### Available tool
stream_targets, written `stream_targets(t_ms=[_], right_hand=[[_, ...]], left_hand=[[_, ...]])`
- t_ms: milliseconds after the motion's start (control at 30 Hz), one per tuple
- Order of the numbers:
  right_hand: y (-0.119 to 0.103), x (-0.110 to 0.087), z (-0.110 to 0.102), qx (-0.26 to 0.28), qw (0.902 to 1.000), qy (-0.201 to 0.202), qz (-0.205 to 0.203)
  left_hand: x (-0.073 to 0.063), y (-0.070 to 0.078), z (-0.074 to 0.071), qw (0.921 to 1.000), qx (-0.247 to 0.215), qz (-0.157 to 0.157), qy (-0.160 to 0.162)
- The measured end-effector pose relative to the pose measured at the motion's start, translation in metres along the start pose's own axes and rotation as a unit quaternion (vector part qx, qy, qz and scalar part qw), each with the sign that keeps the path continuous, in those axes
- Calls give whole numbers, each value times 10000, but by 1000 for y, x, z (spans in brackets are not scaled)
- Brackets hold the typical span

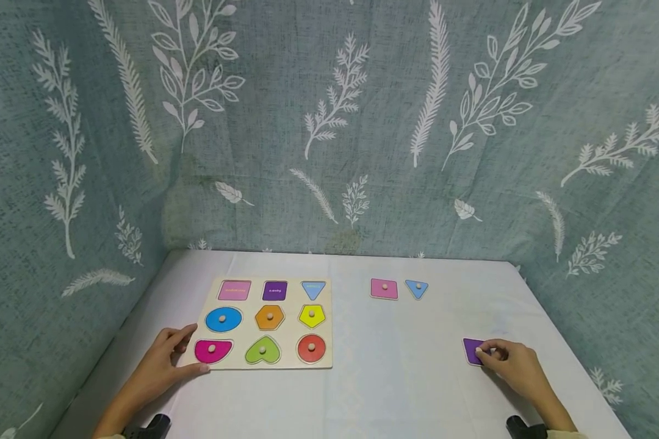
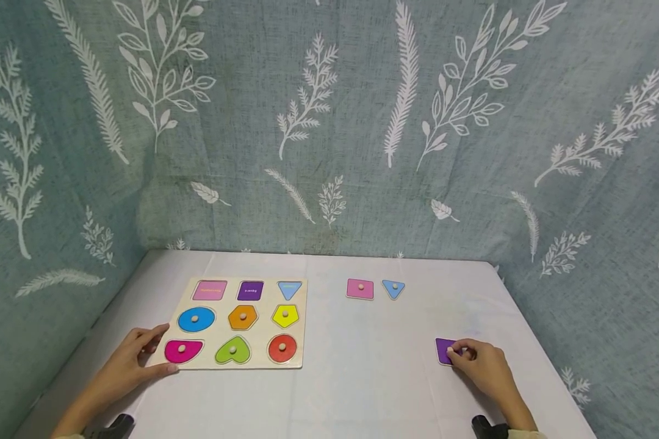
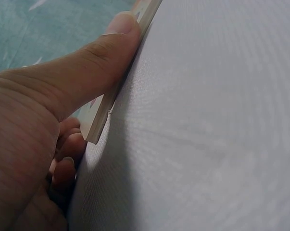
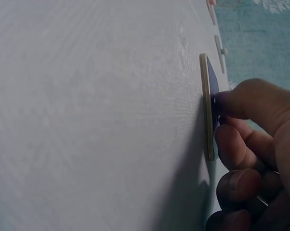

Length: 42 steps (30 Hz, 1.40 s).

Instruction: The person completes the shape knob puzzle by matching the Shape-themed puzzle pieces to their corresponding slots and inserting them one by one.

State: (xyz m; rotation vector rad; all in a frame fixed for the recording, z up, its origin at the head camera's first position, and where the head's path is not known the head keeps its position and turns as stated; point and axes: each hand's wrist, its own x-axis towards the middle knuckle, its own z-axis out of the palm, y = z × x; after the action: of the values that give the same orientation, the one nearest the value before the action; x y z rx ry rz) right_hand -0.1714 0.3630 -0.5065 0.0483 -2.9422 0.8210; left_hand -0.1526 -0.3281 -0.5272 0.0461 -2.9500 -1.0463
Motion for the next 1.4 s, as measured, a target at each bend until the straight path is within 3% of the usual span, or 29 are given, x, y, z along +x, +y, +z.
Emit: stream_targets(t_ms=[333, 600, 933, 1400], right_hand=[[1, 3, -1, 46, 10000, -46, 62], [-10, 7, 0, 289, 9996, 32, 7], [-26, 15, 11, 287, 9995, 129, -67], [-48, 31, 31, 722, 9964, 118, -430]], left_hand=[[-2, 1, -1, 10000, -25, 79, 40], [-2, 1, -1, 10000, -42, -29, -23], [-1, 2, 0, 10000, -15, -83, -32], [0, 3, -1, 10000, -12, -67, -22]])
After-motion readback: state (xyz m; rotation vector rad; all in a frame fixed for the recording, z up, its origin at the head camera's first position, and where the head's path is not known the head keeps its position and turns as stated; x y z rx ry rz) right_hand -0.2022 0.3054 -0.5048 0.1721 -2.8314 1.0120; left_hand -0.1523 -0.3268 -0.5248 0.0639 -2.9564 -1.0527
